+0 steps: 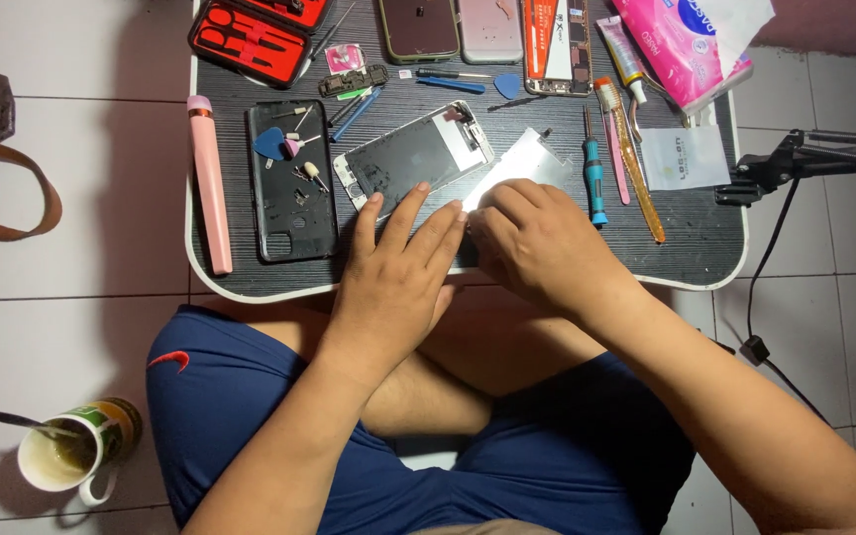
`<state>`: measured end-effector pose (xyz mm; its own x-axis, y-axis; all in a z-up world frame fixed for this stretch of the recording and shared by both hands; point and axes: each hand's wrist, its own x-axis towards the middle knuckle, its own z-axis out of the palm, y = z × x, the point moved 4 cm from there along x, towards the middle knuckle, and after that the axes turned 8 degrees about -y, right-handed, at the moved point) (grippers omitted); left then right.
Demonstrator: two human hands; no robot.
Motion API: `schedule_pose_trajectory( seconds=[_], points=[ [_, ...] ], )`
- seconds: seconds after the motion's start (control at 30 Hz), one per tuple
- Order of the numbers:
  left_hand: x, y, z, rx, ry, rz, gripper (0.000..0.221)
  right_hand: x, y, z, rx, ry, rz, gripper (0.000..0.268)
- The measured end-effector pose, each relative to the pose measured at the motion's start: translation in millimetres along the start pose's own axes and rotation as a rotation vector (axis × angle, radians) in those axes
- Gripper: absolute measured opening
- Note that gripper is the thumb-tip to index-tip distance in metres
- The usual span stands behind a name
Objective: Disassembling a smartphone and cleaning its internal components using a screwdriver and a brush.
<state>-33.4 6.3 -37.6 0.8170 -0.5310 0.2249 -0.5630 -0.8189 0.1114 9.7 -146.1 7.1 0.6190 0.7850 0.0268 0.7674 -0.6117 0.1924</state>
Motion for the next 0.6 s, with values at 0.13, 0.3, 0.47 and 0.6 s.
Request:
schedule_pose_trajectory(
  seconds=[0.13,0.3,0.47,0.6],
  points=[
    [0,0,-2,-0.005,-0.006,0.002,0.074,-9,5,9,0.087,0.014,0.008,0.023],
    [0,-1,-5,-0.037,0.028,0.029,0.073,-27,16,-2,0.613,0.253,0.105,0.013],
    [-1,-2,-8,-0.057,0.044,0.032,0.070,-41,45,10,0.876,0.341,0.295,0.010],
    [3,-2,-10,-0.111,0.142,0.041,0.075,-34,55,4,1.093,0.430,0.384,0.010]
  ],
)
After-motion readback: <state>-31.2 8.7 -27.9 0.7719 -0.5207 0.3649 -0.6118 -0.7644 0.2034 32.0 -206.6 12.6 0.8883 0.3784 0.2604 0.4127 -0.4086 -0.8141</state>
